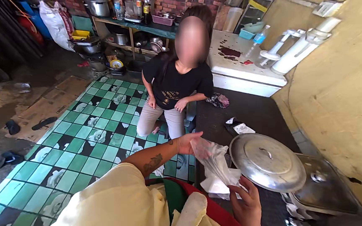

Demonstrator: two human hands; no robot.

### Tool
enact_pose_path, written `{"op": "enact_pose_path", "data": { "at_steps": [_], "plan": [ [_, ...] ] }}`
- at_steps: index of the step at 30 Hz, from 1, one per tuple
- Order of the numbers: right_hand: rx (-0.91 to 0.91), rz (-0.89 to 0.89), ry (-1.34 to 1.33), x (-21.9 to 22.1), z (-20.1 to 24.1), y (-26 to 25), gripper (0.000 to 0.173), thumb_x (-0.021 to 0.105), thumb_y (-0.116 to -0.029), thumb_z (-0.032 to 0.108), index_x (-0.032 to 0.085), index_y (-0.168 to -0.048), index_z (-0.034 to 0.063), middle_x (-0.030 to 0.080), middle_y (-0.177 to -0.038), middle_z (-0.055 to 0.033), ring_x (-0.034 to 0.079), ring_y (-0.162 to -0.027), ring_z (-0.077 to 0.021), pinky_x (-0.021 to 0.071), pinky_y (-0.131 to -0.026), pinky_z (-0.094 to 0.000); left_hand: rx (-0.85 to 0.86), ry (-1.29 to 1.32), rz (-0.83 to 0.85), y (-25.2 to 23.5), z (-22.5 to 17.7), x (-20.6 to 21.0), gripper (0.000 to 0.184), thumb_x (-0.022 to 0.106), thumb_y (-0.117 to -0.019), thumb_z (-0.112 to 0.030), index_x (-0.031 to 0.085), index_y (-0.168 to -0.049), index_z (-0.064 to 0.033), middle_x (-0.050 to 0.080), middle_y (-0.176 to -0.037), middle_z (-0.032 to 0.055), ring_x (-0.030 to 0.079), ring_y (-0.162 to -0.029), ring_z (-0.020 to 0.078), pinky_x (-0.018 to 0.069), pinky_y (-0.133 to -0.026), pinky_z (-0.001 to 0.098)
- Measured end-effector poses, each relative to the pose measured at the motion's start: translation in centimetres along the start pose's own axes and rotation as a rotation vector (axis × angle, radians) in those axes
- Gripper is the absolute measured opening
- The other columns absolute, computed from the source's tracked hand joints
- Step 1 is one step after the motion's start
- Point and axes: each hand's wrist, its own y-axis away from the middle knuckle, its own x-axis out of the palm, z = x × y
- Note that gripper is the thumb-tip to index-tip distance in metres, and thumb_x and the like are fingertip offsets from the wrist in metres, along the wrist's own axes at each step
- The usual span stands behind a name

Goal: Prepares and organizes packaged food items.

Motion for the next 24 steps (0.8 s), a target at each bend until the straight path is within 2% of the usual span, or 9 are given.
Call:
{"op": "enact_pose_path", "data": {
  "at_steps": [3, 6, 9, 11, 13, 17, 19, 21, 24],
  "plan": [
    [0.017, -0.015, 0.043, -0.1, 0.0, 0.3, 0.013, 0.063, -0.0845, 0.001, 0.073, -0.082, -0.0072, 0.057, -0.122, -0.043, 0.062, -0.113, -0.0451, 0.0545, -0.096, -0.0416, -0.09, -0.169, -0.108, 0.1, -0.3, 0.0, 0.039, 0.028, -0.1119, -0.026, 0.062, -0.109, -0.0063, 0.074, -0.094, 0.0052, 0.072, -0.086, 0.0158, 0.0593, -0.081, 0.0321],
    [0.09, -0.007, 0.086, -0.4, 0.0, 0.8, 0.014, 0.063, -0.0836, -0.002, 0.074, -0.089, -0.0087, 0.057, -0.125, -0.0422, 0.061, -0.113, -0.0484, 0.052, -0.1, -0.0481, -0.15, -0.283, -0.198, -0.3, -0.2, -0.2, 0.034, 0.035, -0.112, -0.025, 0.062, -0.115, -0.0047, 0.071, -0.097, 0.0042, 0.069, -0.088, 0.0134, 0.0577, -0.082, 0.0319],
    [0.217, 0.033, 0.065, 0.3, -1.1, 0.2, 0.041, 0.064, -0.0862, 0.005, 0.065, -0.122, -0.0141, 0.055, -0.133, -0.0409, 0.056, -0.123, -0.054, 0.048, -0.105, -0.0589, -0.108, -0.417, -0.361, -1.0, -0.4, -0.9, 0.033, 0.044, -0.1107, -0.024, 0.057, -0.131, -0.0019, 0.067, -0.112, 0.009, 0.065, -0.096, 0.0145, 0.0548, -0.087, 0.0348],
    [0.384, 0.132, 0.002, 2.3, -2.6, 0.8, 0.065, 0.067, -0.0936, 0.016, 0.044, -0.147, -0.0129, 0.049, -0.145, -0.0378, 0.05, -0.136, -0.0481, 0.0416, -0.115, -0.0551, -0.154, -0.514, -0.429, -3.2, 3.3, -3.2, 0.044, 0.046, -0.1101, -0.034, 0.051, -0.145, -0.0067, 0.06, -0.136, 0.0156, 0.06, -0.12, 0.0242, 0.05, -0.1, 0.0463],
    [0.494, 0.302, -0.032, 5.9, -5.5, 1.5, 0.079, 0.07, -0.0959, 0.024, 0.031, -0.156, -0.0087, 0.04, -0.155, -0.034, 0.041, -0.146, -0.0427, 0.0336, -0.123, -0.0506, -0.28, -0.487, -0.415, -5.6, 9.0, -4.9, 0.057, 0.044, -0.1091, -0.044, 0.04, -0.155, -0.01, 0.043, -0.155, 0.0212, 0.045, -0.14, 0.0372, 0.0405, -0.109, 0.0634],
    [0.604, 0.707, 0.229, 9.9, -7.5, 3.2, 0.07, 0.071, -0.0927, 0.023, 0.045, -0.153, 0.0006, 0.025, -0.164, -0.0329, 0.022, -0.153, -0.051, 0.0213, -0.122, -0.0656, -0.465, -0.533, -0.414, -8.1, 15.0, -2.2, 0.049, 0.04, -0.1113, -0.034, 0.046, -0.146, 0.0008, 0.055, -0.139, 0.0262, 0.058, -0.123, 0.0357, 0.0505, -0.1, 0.0537],
    [0.627, 0.662, 0.26, 9.4, -7.5, 4.7, 0.07, 0.072, -0.09, 0.017, 0.046, -0.153, 0.002, 0.029, -0.162, -0.0326, 0.026, -0.152, -0.0506, 0.0234, -0.122, -0.0639, -0.517, -0.661, -0.423, -8.6, 16.1, -1.5, 0.045, 0.044, -0.1099, -0.03, 0.053, -0.139, 0.003, 0.058, -0.133, 0.0261, 0.06, -0.118, 0.0345, 0.0501, -0.098, 0.0512],
    [0.574, 0.484, 0.229, 9.1, -8.0, 6.4, 0.073, 0.075, -0.088, 0.019, 0.046, -0.152, -0.001, 0.043, -0.153, -0.0342, 0.04, -0.144, -0.0509, 0.0338, -0.12, -0.0604, -0.494, -0.814, -0.418, -8.1, 16.1, -1.9, 0.041, 0.048, -0.1078, -0.028, 0.06, -0.131, 0.0037, 0.062, -0.128, 0.0257, 0.061, -0.118, 0.0352, 0.0494, -0.1, 0.0534],
    [0.486, 0.181, 0.079, 9.2, -7.7, 7.2, 0.087, 0.081, -0.0798, 0.026, 0.043, -0.15, -0.0095, 0.043, -0.15, -0.0383, 0.041, -0.139, -0.0568, 0.036, -0.117, -0.0635, -0.432, -0.916, -0.423, -7.1, 14.0, -2.0, 0.039, 0.049, -0.1074, -0.027, 0.064, -0.124, 0.0047, 0.064, -0.125, 0.0267, 0.062, -0.118, 0.0372, 0.0483, -0.1, 0.0553]
  ]
}}
